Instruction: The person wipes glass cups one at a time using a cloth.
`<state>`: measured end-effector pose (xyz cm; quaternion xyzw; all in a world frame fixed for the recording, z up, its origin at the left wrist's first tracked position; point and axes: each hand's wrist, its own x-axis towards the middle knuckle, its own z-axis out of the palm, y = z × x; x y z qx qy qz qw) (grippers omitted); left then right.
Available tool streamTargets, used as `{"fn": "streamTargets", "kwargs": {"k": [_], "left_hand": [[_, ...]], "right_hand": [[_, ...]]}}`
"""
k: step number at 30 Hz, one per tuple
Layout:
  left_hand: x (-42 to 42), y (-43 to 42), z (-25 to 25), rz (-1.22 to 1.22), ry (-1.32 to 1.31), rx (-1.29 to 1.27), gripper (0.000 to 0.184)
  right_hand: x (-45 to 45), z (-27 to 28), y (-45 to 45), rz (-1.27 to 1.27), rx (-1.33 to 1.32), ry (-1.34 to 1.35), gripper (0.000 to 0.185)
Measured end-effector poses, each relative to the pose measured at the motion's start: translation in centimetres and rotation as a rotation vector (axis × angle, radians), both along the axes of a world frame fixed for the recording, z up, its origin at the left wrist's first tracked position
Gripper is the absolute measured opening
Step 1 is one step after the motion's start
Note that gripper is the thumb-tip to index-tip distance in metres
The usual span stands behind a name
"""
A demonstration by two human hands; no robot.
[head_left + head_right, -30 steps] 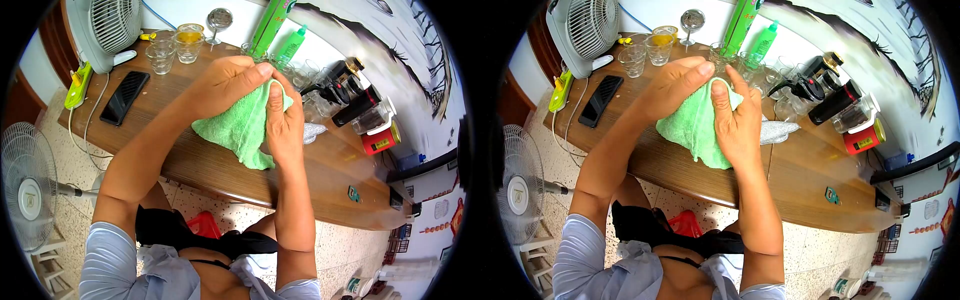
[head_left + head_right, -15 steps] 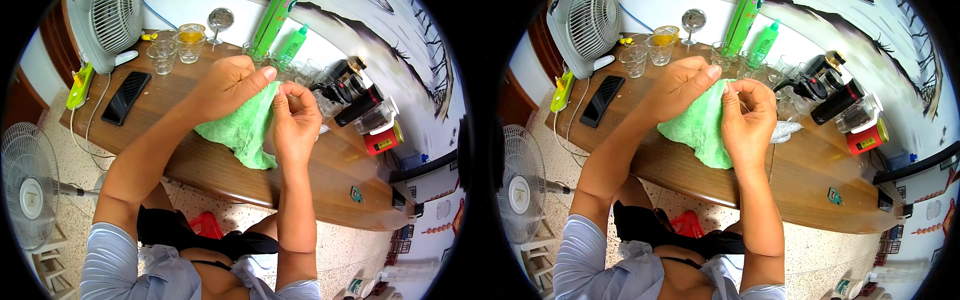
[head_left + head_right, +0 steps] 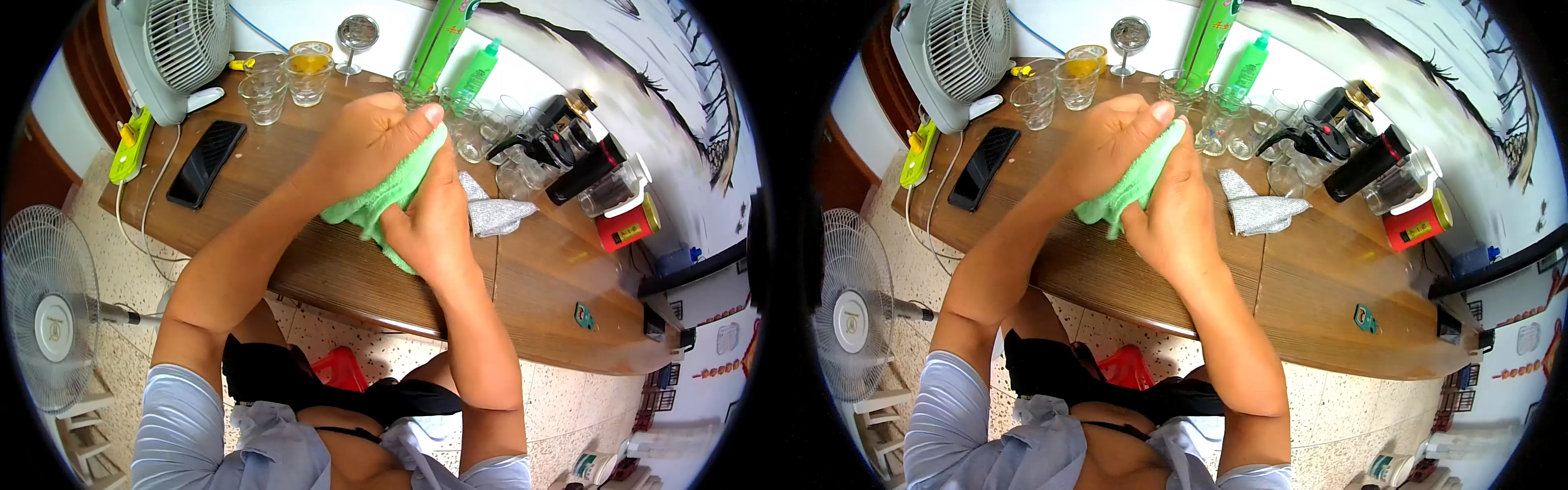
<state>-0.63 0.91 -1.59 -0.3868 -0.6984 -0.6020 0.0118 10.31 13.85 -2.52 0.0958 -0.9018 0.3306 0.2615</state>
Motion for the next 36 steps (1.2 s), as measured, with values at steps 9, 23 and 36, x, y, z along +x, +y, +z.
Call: {"fn": "streamTargets", "kwargs": {"k": [9, 23, 36], "left_hand": [[1.2, -1.0, 1.9, -0.33, -0.237, 0.151, 0.042], [1.9, 1.1, -0.3, -0.101, 0.34, 0.179, 0.045], [2.0, -0.3, 2.2, 0.175, -0.34, 0.053, 0.069]], "right_hand": [[-0.1, 0.3, 1.1, 0.287, -0.326, 0.026, 0.09], [-0.9, 0.3, 0.9, 0.108, -0.845, 0.049, 0.046], [-0.4, 0.3, -1.1, -0.201, 0.281, 0.636, 0.037]]}}
